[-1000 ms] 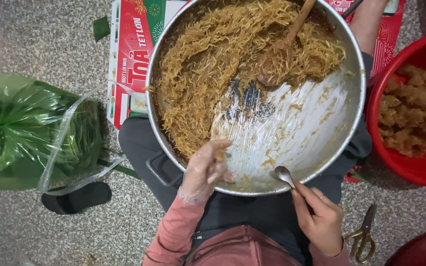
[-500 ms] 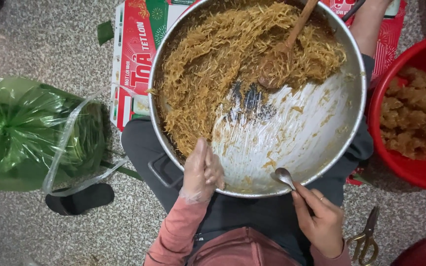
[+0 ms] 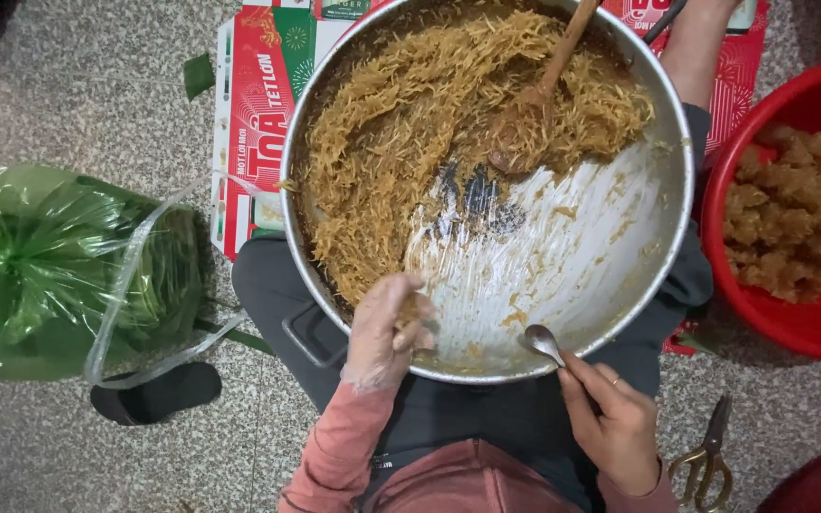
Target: Portioning and shaping a shredded filling mixture into small balls using a spoon and hands.
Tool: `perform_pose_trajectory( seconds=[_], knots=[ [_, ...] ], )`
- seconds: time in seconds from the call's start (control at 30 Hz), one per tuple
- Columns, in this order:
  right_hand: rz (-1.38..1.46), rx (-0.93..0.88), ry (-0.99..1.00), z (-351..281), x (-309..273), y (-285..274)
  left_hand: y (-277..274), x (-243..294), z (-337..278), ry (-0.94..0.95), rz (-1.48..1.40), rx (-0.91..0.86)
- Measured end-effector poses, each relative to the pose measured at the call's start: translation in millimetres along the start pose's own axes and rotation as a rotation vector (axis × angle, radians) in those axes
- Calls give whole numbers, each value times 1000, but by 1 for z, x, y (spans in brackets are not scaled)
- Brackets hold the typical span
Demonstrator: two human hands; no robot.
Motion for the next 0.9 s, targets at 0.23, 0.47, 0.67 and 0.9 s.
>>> perform_pose_trajectory(
  seconds=[0.23, 0.47, 0.67, 0.9],
  knots=[
    [-15, 1, 15, 0, 2, 0, 3, 5, -2, 113, 113, 57],
    [-5, -2, 1, 2, -1, 0, -3, 14, -9, 534, 833, 176],
    [42, -19, 62, -3, 8, 0, 37, 12, -2, -71, 526, 133],
    [86, 55, -90, -3, -10, -11, 263, -41, 13, -194, 922, -548]
  ],
)
Point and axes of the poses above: each hand's wrist, its own z-axis towards the middle knuckle, its own y-axis out of the palm, x = y × z, the point moved 7 cm from there along z, towards the middle knuckle
